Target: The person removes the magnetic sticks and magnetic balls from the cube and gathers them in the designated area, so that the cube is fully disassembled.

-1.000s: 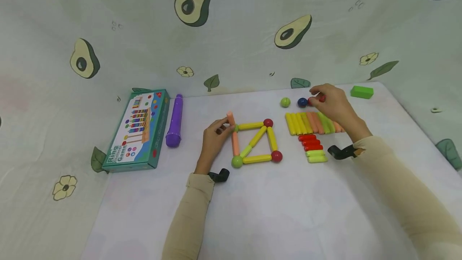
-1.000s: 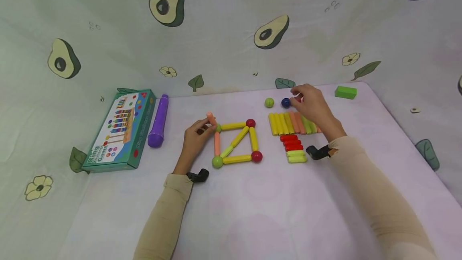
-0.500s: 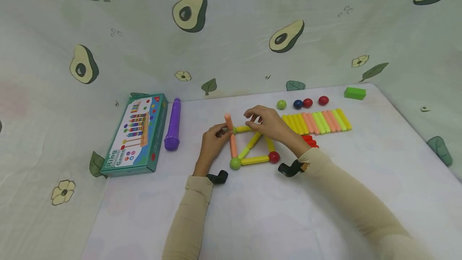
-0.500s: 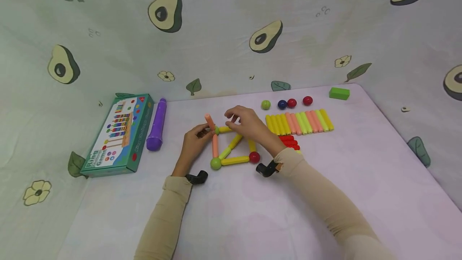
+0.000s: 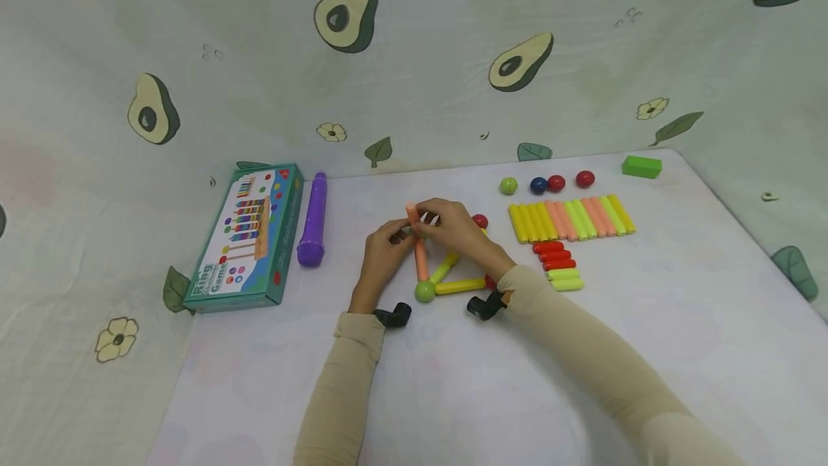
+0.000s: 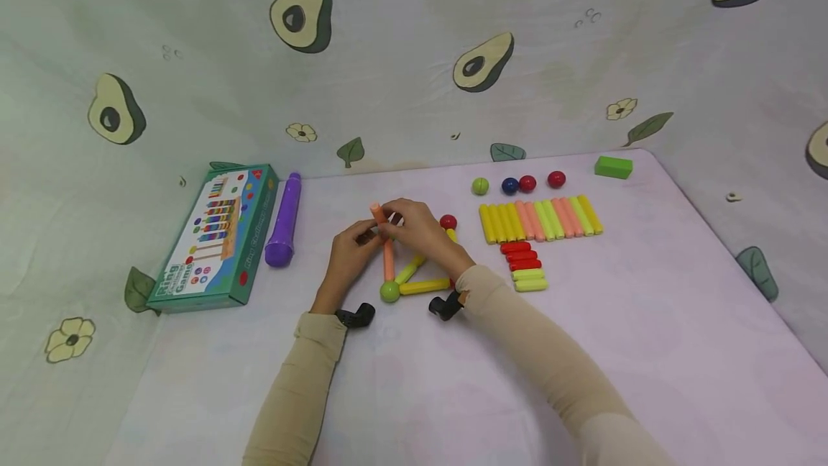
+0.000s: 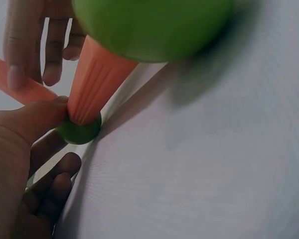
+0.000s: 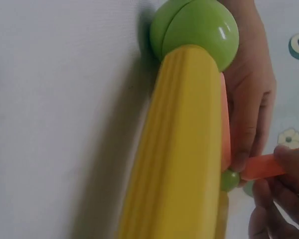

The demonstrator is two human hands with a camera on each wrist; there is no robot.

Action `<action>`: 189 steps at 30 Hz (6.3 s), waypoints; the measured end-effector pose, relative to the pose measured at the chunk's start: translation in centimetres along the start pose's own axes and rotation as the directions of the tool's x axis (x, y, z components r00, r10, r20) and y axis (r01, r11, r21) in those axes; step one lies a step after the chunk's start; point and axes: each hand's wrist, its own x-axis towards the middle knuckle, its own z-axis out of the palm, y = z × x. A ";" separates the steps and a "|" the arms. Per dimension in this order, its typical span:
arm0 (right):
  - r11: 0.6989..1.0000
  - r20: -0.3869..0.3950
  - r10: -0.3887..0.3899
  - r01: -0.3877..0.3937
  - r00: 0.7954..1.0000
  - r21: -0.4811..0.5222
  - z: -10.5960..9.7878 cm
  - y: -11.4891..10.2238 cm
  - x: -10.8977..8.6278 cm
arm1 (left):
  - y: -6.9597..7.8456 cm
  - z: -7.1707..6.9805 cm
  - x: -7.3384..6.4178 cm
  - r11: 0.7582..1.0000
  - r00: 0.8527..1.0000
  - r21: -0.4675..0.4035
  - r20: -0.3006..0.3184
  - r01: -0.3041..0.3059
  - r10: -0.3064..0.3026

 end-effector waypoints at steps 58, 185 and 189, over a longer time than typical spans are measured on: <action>0.900 -0.325 0.279 -0.364 0.904 -0.240 -18.8 6.3 -14.6 | 0.4 -0.2 -0.4 1.000 0.999 -0.008 0.023 0.030 -0.029; 0.974 -0.118 0.052 -0.076 0.992 -0.212 -9.1 1.7 -11.9 | 0.9 -1.9 -4.6 1.000 0.999 0.021 0.047 -0.012 0.011; 0.962 -0.114 0.037 -0.066 0.993 -0.267 -10.8 1.7 -9.5 | 0.7 -1.9 -4.6 1.000 0.999 0.028 0.049 -0.003 0.002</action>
